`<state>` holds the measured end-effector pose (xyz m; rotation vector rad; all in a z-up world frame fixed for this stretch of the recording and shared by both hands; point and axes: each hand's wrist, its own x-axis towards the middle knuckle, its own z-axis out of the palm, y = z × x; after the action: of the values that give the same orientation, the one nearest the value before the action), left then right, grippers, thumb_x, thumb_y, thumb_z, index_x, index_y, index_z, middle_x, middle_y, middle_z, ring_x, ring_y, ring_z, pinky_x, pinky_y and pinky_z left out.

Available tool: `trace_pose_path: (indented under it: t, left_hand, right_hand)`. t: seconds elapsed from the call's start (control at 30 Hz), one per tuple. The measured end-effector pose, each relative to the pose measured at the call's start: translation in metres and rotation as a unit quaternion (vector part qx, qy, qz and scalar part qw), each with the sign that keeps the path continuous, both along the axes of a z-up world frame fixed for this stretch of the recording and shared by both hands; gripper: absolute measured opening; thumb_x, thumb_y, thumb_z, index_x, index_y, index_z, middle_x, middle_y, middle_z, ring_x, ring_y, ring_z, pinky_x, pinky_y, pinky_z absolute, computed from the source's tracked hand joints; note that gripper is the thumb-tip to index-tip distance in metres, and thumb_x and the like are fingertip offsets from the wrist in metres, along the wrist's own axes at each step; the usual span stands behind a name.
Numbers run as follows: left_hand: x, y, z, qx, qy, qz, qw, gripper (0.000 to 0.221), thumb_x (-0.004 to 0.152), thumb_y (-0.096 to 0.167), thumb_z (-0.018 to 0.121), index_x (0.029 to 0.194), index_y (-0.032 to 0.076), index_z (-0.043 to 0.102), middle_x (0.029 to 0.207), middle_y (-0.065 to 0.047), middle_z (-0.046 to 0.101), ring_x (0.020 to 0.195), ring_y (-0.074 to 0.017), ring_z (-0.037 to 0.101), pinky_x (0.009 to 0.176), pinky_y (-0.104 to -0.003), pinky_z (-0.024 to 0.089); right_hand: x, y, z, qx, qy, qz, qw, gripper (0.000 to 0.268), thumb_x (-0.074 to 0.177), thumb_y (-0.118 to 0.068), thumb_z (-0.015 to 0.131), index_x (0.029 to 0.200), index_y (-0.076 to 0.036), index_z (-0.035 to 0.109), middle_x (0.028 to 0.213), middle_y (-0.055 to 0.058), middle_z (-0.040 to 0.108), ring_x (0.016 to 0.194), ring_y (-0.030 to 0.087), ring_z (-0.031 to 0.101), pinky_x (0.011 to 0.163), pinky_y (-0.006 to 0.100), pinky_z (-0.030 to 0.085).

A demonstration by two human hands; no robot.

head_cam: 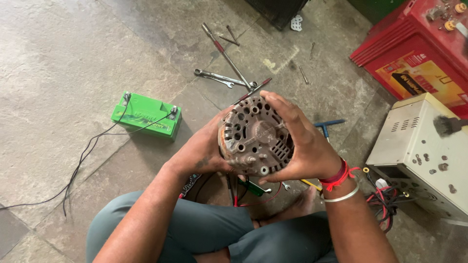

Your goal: The person removes the metal housing of an alternator by hand, uses a T-handle wrench to loosen internal components while a second person assists in holding the tool, and handles a multimeter and other wrenches on the floor.

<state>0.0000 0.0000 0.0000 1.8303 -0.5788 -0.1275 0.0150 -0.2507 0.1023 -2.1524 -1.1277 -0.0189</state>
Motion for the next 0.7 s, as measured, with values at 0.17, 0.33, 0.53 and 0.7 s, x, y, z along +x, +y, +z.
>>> trace_pose_path:
  t: [0.17, 0.33, 0.53, 0.7]
  left_hand:
    - [-0.002, -0.005, 0.004, -0.026, 0.005, 0.005, 1.000, 0.130, 0.050, 0.023, 0.097, 0.158, 0.001, 0.027, 0.164, -0.018, 0.036, 0.155, -0.0325, 0.033, 0.127, -0.040, 0.026]
    - [-0.002, 0.000, 0.011, 0.012, 0.001, -0.014, 1.000, 0.133, 0.050, 0.021, 0.096, 0.159, 0.002, 0.022, 0.165, -0.020, 0.031, 0.157, -0.0322, 0.024, 0.126, -0.040, 0.023]
    - [0.001, 0.013, 0.014, -0.001, 0.068, -0.042, 0.997, 0.119, 0.064, 0.019, 0.088, 0.163, 0.005, 0.025, 0.170, -0.020, 0.030, 0.160, -0.0296, 0.026, 0.128, -0.038, 0.023]
    - [0.002, 0.007, 0.014, 0.080, 0.025, 0.008, 0.996, 0.115, 0.059, 0.029, 0.093, 0.156, 0.010, 0.035, 0.164, -0.011, 0.038, 0.157, -0.0292, 0.024, 0.128, -0.044, 0.017]
  right_hand:
    - [-0.001, 0.001, 0.002, -0.004, -0.009, 0.003, 1.000, 0.133, 0.052, -0.044, 0.102, 0.159, -0.014, 0.028, 0.162, 0.017, 0.039, 0.150, 0.038, 0.043, 0.125, 0.047, 0.039]
    - [-0.002, 0.002, 0.004, -0.001, 0.004, 0.000, 1.000, 0.133, 0.049, -0.043, 0.102, 0.158, -0.013, 0.030, 0.163, 0.018, 0.039, 0.148, 0.038, 0.046, 0.123, 0.048, 0.041]
    - [-0.002, 0.002, 0.003, -0.005, -0.001, 0.002, 1.000, 0.134, 0.049, -0.043, 0.102, 0.158, -0.013, 0.030, 0.163, 0.018, 0.038, 0.148, 0.039, 0.045, 0.123, 0.048, 0.041]
    - [-0.001, 0.001, 0.003, -0.014, -0.001, 0.002, 1.000, 0.133, 0.049, -0.042, 0.101, 0.157, -0.013, 0.030, 0.163, 0.019, 0.037, 0.148, 0.039, 0.044, 0.122, 0.048, 0.040]
